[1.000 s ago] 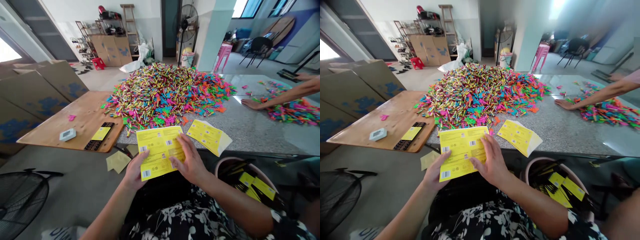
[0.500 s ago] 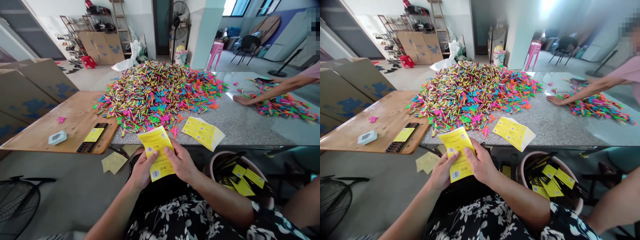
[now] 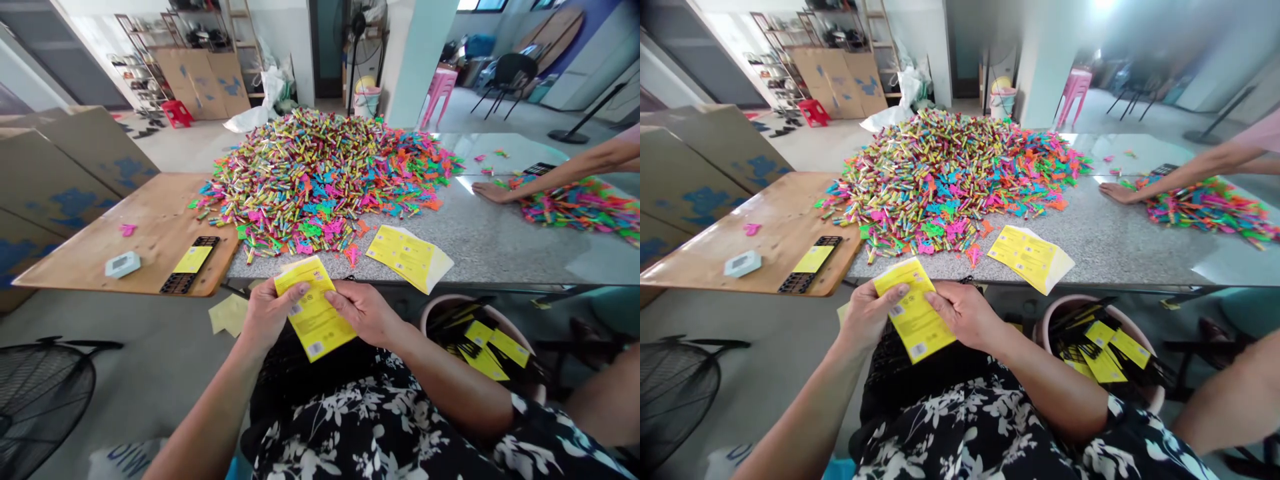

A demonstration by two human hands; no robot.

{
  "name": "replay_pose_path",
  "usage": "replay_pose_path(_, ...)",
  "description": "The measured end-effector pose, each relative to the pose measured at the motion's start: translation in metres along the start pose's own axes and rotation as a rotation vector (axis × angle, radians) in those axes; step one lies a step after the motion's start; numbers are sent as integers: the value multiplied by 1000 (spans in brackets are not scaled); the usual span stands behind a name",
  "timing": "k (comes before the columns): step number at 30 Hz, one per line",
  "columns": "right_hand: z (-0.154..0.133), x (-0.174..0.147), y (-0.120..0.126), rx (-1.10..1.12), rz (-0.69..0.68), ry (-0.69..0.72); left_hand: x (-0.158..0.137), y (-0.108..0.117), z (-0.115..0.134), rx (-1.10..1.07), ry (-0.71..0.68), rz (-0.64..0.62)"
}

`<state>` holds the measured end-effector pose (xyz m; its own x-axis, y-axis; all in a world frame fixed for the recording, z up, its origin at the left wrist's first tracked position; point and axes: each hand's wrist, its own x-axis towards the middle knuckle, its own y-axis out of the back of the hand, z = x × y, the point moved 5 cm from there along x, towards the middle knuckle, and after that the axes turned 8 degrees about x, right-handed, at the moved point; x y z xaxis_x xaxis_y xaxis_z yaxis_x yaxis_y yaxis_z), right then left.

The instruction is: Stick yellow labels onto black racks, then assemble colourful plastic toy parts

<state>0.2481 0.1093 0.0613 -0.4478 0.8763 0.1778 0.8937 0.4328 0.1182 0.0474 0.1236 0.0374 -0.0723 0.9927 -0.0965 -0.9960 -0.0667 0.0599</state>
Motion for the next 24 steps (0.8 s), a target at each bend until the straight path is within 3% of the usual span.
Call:
replay_pose_path(5,31,-20,-11,-51,16,-81,-4,8,-3,-204,-17,315)
replay_pose_path(8,43,-31,-14,-46,-3,-128,-4,11,-7,-251,14,370)
replay_pose_path(11,38,-29,-7,-7,-4,-172,-2,8,-10,-242,56,290)
replay_pose_path(14,21,-11,3,46,7,-122,-5,-7,-11,-167,125,68)
replay_pose_path(18,6,9,18,-33,195,-24,-14,-24,-8,-74,143,-168)
replay_pose_path(21,5,6,23,24,359,33,-16,-18,-6,-159,145,-121)
replay_pose_path(24,7,-7,11,0,320,96,-18,-7,-8,-298,152,-62)
